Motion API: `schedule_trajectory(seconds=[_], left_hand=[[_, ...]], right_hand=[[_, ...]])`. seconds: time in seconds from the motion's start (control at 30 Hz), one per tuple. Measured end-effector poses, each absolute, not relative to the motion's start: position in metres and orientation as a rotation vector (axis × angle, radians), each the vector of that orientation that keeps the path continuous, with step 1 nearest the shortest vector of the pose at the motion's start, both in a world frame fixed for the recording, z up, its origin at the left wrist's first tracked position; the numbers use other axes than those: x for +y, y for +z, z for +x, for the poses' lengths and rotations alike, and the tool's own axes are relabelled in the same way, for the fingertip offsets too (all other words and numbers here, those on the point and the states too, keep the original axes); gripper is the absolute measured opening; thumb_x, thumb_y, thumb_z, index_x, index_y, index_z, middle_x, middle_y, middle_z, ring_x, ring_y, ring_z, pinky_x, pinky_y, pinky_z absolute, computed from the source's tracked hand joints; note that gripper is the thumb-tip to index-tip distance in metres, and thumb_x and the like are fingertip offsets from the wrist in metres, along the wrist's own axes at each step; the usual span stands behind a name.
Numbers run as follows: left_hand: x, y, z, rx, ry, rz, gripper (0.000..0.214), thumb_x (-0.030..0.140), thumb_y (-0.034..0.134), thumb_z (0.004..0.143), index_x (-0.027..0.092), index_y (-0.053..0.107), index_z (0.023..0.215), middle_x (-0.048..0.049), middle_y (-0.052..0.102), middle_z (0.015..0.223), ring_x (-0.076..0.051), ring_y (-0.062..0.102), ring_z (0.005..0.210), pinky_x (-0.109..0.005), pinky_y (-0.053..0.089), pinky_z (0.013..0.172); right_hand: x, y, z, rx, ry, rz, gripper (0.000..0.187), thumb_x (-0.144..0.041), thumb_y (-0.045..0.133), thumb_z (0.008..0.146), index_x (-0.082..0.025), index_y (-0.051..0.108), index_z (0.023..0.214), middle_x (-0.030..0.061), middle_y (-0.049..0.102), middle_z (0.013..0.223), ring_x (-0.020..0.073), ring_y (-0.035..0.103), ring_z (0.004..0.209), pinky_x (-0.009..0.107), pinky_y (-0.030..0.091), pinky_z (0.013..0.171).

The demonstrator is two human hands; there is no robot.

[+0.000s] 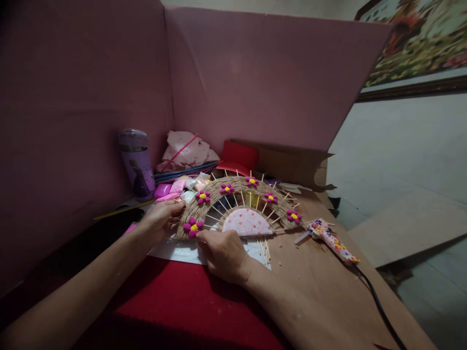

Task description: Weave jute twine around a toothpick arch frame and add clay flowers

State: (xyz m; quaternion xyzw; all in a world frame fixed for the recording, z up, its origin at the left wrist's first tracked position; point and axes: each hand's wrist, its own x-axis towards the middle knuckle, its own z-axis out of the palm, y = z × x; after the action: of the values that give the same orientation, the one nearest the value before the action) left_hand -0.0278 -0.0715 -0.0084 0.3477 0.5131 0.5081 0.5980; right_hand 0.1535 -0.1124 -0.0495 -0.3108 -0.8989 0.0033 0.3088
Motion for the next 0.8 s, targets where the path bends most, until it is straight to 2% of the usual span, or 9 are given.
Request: schedule_trajectory(seconds=[0.27, 0.8], left_hand=[[-0.0696, -0.0104, -0.0288, 1.167, 1.188, 0.799, 0.004, 0.013, 0.059, 0.071, 0.014, 0.055, 0.073, 0.0009, 0.054, 0.054, -0.007, 0.047, 0.039, -0.016, 0.034, 0.037], [-0.0724, -0.0067, -0.0267, 1.179, 1.183, 0.800, 0.003, 0.011, 0.055, 0.075, 0.013, 0.055, 0.076, 0.0005, 0.054, 0.055, -0.007, 0.047, 0.040, -0.016, 0.033, 0.037]], right_hand=[[-0.1126, -0.0473, 0.1524, -2.398, -0.001, -0.829, 0.023, -0.019, 0.044, 0.083, -0.019, 0.058, 0.101, 0.0036, 0.069, 0.077, 0.0146, 0.062, 0.064, 0.026, 0.042, 0.054], [-0.1125, -0.0460, 0.1526, -2.453, 0.034, -0.871, 0.027, -0.019, 0.040, 0.084, -0.018, 0.058, 0.104, 0.0047, 0.068, 0.079, 0.0153, 0.061, 0.067, 0.027, 0.041, 0.056]])
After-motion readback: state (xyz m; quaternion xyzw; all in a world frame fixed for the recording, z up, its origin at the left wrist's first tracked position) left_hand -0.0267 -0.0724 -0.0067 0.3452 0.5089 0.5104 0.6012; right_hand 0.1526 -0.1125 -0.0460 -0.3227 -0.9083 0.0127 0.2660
